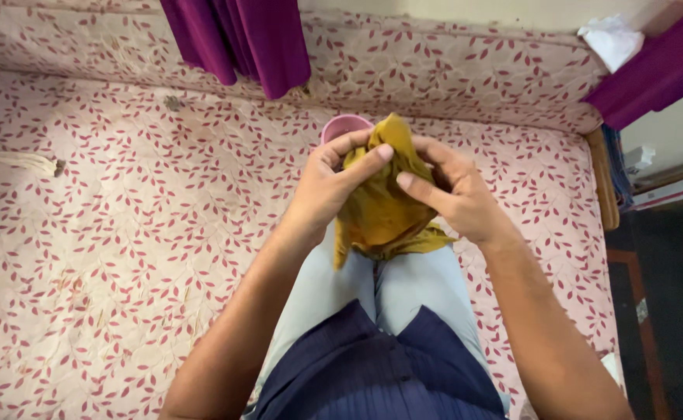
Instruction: The person sits on a bed, dips a yellow cloth into a pink cup of water, and wipes the wooden frame of a window. They clean the vertical and horizontal sections of the frame, including the latch area, repeatedly wiping the same spots.
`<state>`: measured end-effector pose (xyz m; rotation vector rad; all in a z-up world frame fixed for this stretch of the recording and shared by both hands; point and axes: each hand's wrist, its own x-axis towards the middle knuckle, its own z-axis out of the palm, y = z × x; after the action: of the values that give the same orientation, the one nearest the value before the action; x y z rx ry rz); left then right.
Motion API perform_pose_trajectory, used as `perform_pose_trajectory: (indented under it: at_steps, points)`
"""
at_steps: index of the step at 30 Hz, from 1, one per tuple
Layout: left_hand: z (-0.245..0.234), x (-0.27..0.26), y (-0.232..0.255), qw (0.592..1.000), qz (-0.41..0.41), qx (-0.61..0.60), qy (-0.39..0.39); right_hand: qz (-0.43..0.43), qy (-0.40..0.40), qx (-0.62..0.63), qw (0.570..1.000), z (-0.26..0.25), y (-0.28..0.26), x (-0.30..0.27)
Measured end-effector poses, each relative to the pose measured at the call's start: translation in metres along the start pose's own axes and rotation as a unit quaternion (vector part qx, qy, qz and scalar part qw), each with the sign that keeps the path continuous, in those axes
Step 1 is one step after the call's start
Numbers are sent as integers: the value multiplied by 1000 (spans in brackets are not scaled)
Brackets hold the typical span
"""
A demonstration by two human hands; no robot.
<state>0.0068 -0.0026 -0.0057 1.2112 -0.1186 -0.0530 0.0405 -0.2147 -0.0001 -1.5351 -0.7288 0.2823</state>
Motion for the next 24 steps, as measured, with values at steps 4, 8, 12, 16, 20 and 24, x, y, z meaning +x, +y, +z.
perform_pose_trajectory:
  at_steps: [4,8,12,16,20,24]
  points:
    - [5,2,-5,989,140,35,17,-29,33,22,999,-1,7,0]
    - [7,1,8,967,238,76,57,-52,58,-4,997,-8,24,-2]
    - [0,2,33,933,324,137,77,-92,47,-24,994,-25,56,0]
    - [-25,16,61,904,401,48,142,-90,104,-169,976,-38,74,-1]
    - [-52,16,87,866,467,46,173,23,129,-292,947,-42,68,-7]
    - [-57,11,104,871,459,-10,177,28,187,-415,890,-70,53,-6]
